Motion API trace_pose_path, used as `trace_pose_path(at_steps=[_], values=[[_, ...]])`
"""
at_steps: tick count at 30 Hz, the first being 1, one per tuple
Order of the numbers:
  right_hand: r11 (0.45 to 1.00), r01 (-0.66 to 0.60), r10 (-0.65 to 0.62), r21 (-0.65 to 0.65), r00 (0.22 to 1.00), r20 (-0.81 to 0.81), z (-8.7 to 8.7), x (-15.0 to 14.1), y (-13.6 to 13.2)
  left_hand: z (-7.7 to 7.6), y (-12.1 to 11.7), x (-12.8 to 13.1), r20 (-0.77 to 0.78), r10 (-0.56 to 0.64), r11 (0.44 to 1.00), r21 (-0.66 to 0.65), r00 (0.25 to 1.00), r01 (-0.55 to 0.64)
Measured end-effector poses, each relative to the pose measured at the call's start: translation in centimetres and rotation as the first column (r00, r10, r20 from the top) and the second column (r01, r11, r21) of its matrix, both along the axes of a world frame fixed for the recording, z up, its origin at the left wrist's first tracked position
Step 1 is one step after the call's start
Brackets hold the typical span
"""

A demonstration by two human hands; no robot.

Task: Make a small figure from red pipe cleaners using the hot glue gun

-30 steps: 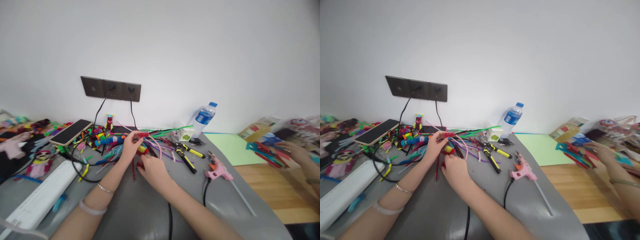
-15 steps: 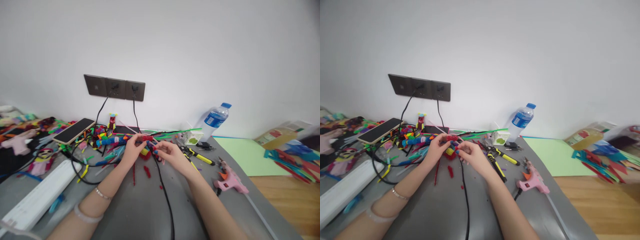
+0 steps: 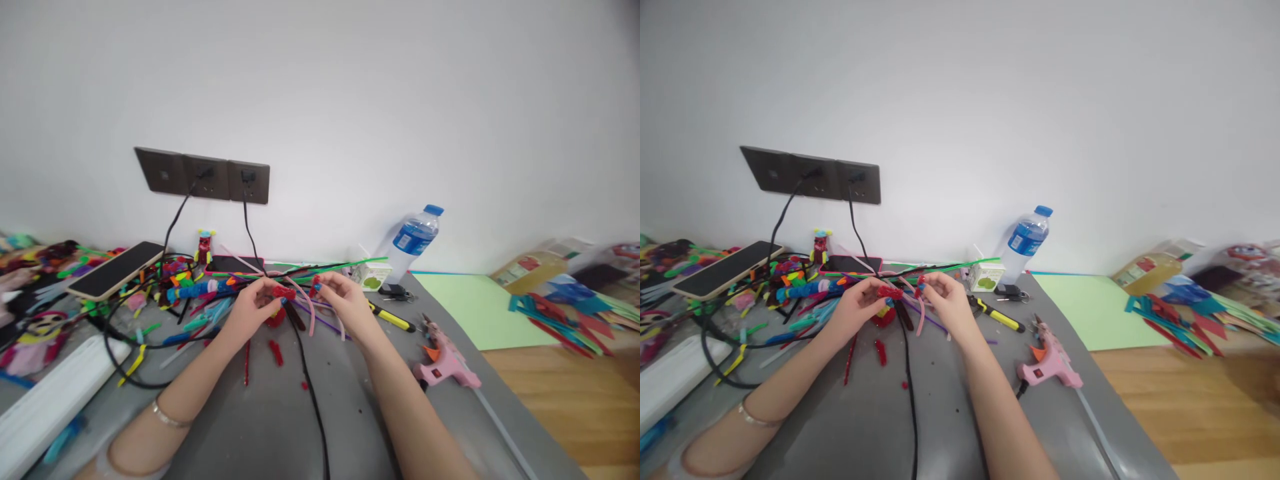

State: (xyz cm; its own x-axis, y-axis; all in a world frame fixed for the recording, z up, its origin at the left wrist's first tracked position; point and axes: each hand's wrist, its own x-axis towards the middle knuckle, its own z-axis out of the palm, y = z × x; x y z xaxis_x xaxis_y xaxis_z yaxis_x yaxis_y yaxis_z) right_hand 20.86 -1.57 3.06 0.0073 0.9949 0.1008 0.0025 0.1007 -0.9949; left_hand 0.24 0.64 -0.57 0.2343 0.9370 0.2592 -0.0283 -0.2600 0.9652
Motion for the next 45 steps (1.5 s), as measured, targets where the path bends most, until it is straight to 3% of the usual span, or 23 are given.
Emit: trace_pose_path(at_steps=[11,18,34,45], values=[[0.996,-0.060,0.060,0.063,0.998,-0.003,-0.2,-1.3,-0.2,0.0,-0.4,0.3,-0.027,-0.068,0.998,0.017,0.997,0.068],[0.993,-0.092,0.087,0.070,0.993,0.077,-0.5,-1.4,-0.2,-0.1,-0.5,0.4,-0.070,-0.043,0.999,0.026,0.997,0.044],[0.992,-0.070,0.051,0.101,0.982,0.184,-0.3,-2.2,-1.0,0.1,-0.6,0.3,-0.106,-0.053,0.998,0.023,0.993,0.056],[0.972,-0.095,0.029,0.214,0.956,0.292,-0.3,-2.2,-1.1,0.6,-0.9,0.2,-0.063,-0.095,0.993,-0.077,0.994,0.090]])
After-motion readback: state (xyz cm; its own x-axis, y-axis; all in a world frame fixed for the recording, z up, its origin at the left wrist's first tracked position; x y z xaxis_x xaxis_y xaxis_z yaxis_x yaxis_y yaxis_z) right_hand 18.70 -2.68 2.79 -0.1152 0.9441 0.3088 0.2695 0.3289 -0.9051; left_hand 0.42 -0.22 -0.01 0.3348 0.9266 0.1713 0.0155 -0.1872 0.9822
